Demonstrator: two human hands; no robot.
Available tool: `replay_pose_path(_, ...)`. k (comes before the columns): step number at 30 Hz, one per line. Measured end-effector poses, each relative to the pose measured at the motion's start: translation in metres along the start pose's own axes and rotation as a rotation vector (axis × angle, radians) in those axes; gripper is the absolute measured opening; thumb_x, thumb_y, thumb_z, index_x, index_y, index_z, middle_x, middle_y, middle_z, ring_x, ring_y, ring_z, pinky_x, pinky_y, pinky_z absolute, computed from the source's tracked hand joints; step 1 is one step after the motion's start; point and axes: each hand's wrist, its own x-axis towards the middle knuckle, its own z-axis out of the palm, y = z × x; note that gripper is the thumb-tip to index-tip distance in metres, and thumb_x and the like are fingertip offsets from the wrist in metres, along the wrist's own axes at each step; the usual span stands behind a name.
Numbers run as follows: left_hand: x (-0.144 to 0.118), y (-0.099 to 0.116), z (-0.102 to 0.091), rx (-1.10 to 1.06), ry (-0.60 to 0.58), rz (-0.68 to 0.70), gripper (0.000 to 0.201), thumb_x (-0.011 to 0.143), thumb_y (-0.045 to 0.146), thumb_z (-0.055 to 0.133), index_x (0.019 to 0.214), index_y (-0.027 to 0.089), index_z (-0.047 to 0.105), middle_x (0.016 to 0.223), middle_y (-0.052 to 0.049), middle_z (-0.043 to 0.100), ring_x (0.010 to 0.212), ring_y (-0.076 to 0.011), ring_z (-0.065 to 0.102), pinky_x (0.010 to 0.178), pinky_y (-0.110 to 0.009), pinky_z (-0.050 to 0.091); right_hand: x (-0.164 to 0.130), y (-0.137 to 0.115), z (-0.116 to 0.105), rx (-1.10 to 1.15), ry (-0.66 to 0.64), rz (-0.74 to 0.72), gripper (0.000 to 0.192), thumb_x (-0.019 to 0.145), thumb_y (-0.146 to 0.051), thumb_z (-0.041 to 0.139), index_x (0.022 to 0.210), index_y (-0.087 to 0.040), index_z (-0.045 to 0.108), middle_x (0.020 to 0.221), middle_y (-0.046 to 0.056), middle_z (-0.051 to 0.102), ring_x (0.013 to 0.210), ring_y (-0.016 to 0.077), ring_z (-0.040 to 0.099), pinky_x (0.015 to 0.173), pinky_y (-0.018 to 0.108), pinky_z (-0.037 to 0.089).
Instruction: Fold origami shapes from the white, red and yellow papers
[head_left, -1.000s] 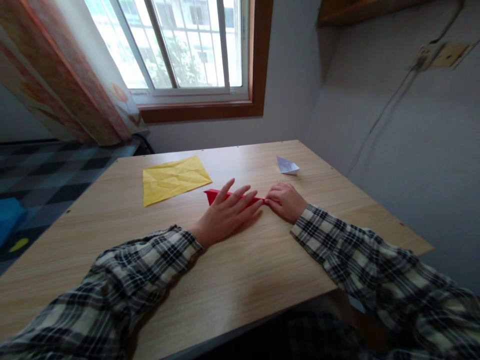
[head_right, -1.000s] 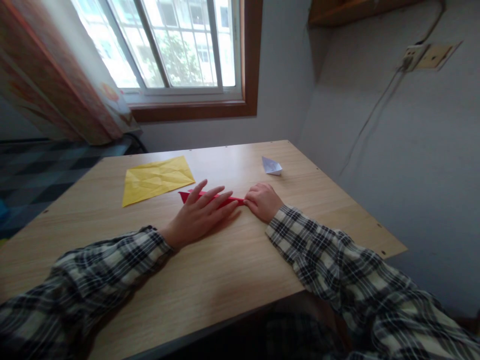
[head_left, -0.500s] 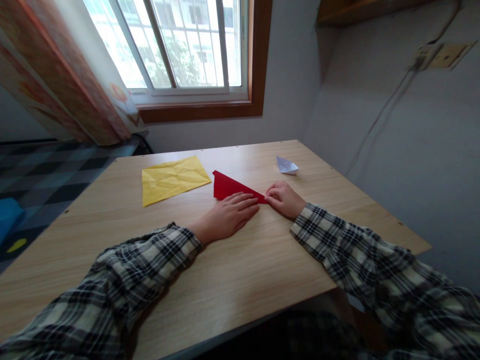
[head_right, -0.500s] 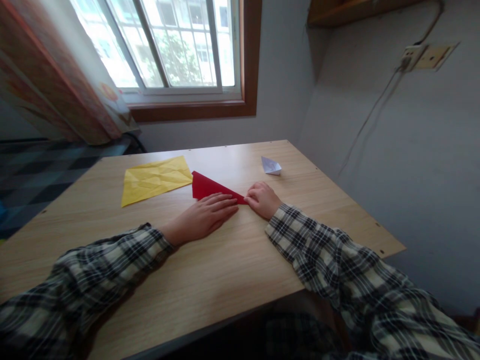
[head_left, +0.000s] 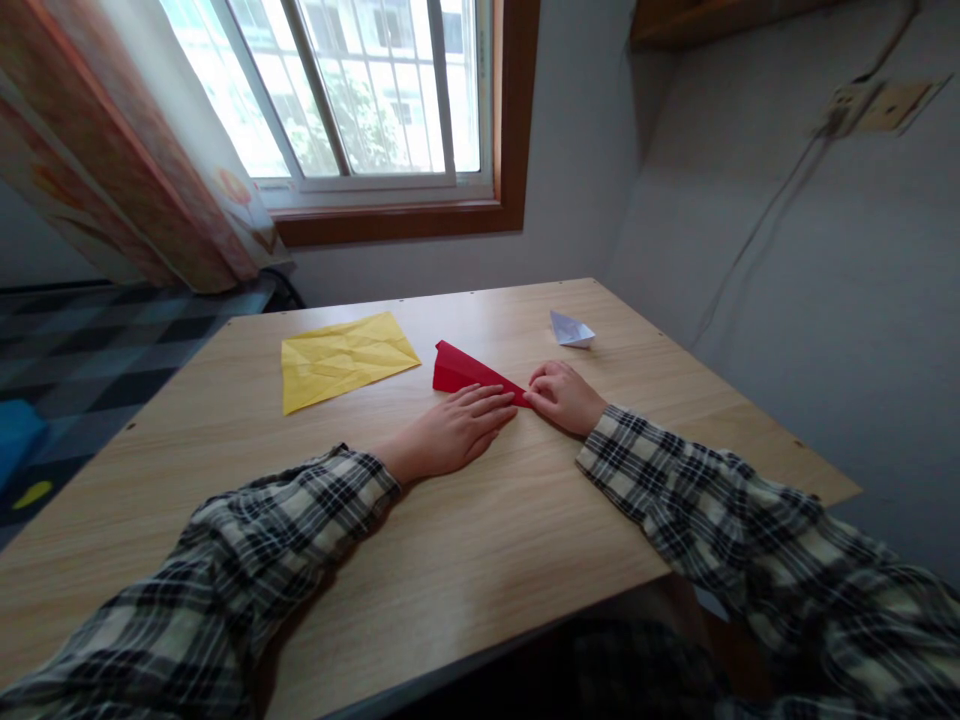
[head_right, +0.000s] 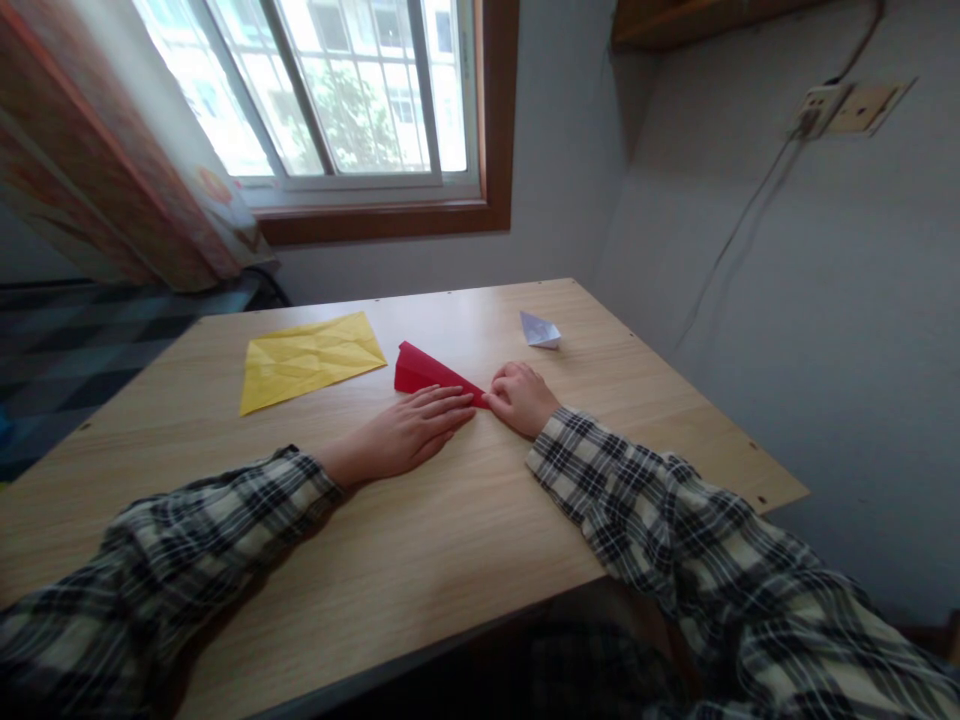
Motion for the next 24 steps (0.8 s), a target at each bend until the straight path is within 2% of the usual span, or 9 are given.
replay_pose_path(9,0.001,-0.002,0.001,-0.011,0.004,0.001,0.042,0.106,0.029,0.041,0.146,0.020,0.052,0.150,-0.011,0.055,0.145,-0.0231,0.044,0.118,-0.047,0.038,-0.002,-0.013,-0.003,-0.148,0.010,0.048,0.024,0.094,-0.036,0.063,0.077,-0.019,0.069,0.103,0.010,0.064,0.101,0.0245,0.055,0.090,0.039,0.042)
replay_pose_path(15,0.001,-0.002,0.001,0.001,-0.008,0.011,0.042,0.106,0.028,0.040,0.144,0.017,0.053,0.151,-0.012,0.054,0.145,-0.0241,0.043,0.118,-0.048,0.038,0.000,-0.013,-0.004,-0.108,-0.008,0.084,0.028,0.098,-0.034,0.058,0.078,-0.018,0.070,0.104,0.009,0.065,0.101,0.0230,0.056,0.093,0.039,0.041)
replay_pose_path(24,0.001,-0.003,0.002,-0.002,-0.011,0.002,0.042,0.106,0.028,0.040,0.145,0.020,0.053,0.150,-0.010,0.054,0.145,-0.0219,0.043,0.119,-0.046,0.036,-0.001,-0.014,-0.002,-0.152,0.028,0.105,0.028,0.096,-0.034,0.062,0.073,-0.019,0.069,0.102,0.009,0.065,0.099,0.0230,0.056,0.089,0.038,0.041)
